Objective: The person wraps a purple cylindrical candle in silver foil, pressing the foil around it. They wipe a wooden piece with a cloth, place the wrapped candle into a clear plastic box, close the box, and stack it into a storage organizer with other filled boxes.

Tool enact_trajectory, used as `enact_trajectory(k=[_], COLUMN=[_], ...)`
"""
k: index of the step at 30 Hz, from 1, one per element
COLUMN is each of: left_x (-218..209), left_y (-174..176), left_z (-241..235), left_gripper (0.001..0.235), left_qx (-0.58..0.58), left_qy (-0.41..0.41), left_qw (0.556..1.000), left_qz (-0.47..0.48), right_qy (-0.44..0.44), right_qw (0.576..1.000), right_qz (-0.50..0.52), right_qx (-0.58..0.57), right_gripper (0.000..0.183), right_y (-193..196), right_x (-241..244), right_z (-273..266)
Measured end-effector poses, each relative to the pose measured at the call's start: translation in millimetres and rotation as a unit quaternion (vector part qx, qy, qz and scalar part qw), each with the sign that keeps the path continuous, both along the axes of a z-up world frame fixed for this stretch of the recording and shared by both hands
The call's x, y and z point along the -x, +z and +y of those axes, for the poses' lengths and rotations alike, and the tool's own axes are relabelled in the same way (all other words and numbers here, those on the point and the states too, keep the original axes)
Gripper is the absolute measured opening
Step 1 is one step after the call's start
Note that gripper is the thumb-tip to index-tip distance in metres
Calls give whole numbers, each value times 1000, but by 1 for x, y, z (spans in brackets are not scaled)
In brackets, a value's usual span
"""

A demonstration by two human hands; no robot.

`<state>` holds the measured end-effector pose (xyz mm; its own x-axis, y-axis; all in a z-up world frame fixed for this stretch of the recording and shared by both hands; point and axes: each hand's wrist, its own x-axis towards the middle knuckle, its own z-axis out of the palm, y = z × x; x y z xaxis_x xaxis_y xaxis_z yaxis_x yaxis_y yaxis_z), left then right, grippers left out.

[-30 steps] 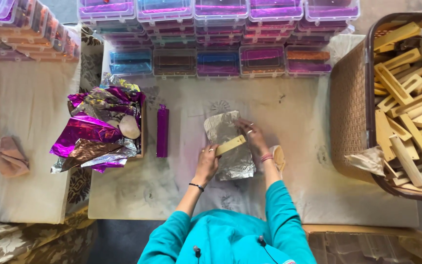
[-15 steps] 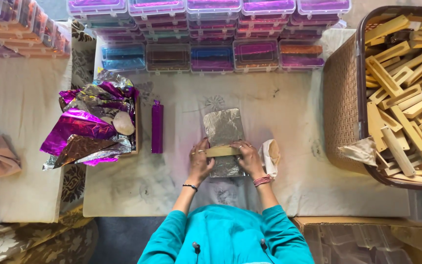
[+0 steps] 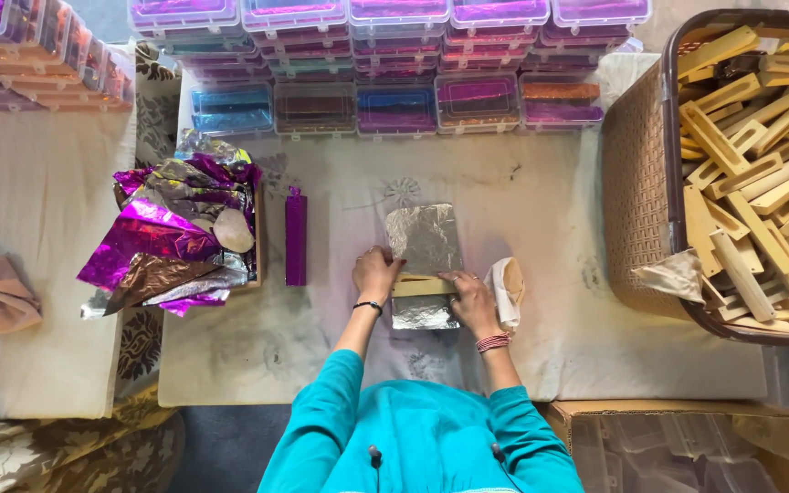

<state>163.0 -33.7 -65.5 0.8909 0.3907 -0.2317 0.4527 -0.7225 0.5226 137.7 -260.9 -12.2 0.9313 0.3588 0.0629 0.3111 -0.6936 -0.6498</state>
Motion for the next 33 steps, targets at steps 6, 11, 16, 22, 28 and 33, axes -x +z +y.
enact_trajectory(k=[6, 11, 16, 22, 28, 33], left_x=[-14, -20, -14, 20, 86, 116], left_y=[-34, -81, -60, -25, -46, -30], left_z=[22, 51, 54, 51, 42, 43], left_gripper=[30, 22, 23, 30, 23, 18], left_qx=[209, 177, 225, 159, 280, 256], left_qy=[3, -66, -26, 31, 154, 109], left_qw=[978, 972, 961, 955, 920, 934], left_qz=[17, -140, -162, -248, -228, -226], right_qy=[-2, 18, 11, -10, -26, -39], right_qw=[1000, 1000, 1000, 1000, 999, 998], right_qz=[-19, -20, -17, 3, 27, 32], right_qx=[-2, 1, 2, -1, -26, -41], right_gripper=[51, 50, 51, 52, 46, 44], right_y=[-9, -9, -11, -12, -13, -11], right_x=[2, 1, 3, 9, 8, 10], right_z=[5, 22, 26, 24, 19, 16])
